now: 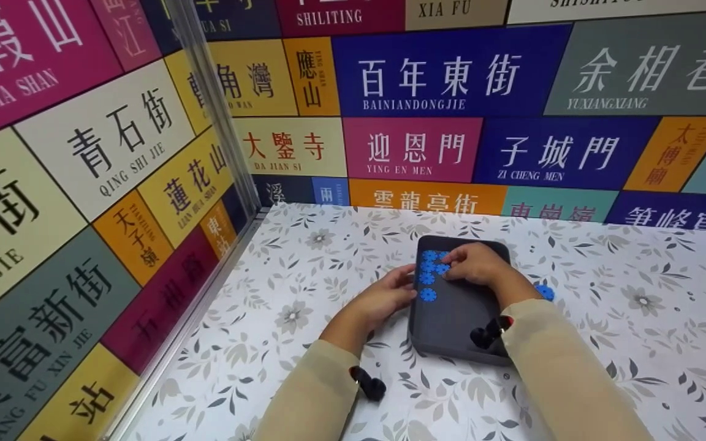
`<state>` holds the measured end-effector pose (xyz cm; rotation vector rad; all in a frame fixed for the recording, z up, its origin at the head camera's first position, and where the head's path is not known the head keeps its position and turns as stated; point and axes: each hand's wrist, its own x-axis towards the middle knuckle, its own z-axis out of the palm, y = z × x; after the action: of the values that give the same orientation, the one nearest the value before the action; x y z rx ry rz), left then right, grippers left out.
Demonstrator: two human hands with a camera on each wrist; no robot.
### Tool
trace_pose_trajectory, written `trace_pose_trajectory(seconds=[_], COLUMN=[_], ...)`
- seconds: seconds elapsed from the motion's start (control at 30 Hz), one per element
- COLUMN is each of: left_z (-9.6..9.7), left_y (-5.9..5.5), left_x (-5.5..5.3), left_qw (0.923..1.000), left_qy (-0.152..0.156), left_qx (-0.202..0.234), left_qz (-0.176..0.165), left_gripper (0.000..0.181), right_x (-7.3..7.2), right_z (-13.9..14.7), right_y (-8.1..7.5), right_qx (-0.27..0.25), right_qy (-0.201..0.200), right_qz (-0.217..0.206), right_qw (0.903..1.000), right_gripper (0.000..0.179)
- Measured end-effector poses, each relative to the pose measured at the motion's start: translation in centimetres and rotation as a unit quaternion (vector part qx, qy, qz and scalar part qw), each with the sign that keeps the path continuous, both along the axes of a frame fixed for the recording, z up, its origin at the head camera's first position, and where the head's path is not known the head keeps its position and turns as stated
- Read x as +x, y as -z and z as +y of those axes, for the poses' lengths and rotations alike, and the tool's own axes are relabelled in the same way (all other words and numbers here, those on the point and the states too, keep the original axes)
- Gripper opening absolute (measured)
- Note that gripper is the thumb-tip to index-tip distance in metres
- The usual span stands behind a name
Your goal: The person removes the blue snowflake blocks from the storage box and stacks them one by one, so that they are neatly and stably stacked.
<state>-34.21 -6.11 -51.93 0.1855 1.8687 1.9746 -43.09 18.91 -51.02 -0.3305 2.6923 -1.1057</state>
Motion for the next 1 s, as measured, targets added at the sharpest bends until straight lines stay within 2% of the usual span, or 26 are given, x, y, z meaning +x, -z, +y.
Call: trace_pose_trajectory(seconds=[0.5, 0.7, 0.8, 0.9, 1.0], left_z=[0.1, 0.1, 0.1, 0.1, 0.0], left_y=[-0.1, 0.0, 0.1, 0.2, 0.2], left_x=[0.0, 0.0, -0.1, -0.2, -0.2], left_qw=[1.0000, 0.9999, 0.9998, 0.9999, 0.9999], left_qy=[-0.003, -0.004, -0.006, -0.006, -0.006], left_qx=[-0.005, -0.012, -0.017, -0.013, -0.007], left_qz=[0.004, 0.006, 0.004, 0.006, 0.006], left_gripper=[0.067, 0.065, 0.065, 0.065, 0.066], right_x=[0.5, 0.3, 0.1, 0.1, 0.4], right_z=[0.3, 0.3, 0.4, 0.3, 0.1], right_y=[-0.3, -0.4, -0.7, -1.5, -2.7], right_qx=[-0.031, -0.069, -0.124, -0.198, -0.250], right_qy=[0.026, 0.045, 0.061, 0.078, 0.095], right_qz=[-0.011, -0.023, -0.040, -0.058, -0.069], right_qw=[0.9991, 0.9964, 0.9896, 0.9755, 0.9610], right_gripper=[0.031, 0.032, 0.035, 0.038, 0.041])
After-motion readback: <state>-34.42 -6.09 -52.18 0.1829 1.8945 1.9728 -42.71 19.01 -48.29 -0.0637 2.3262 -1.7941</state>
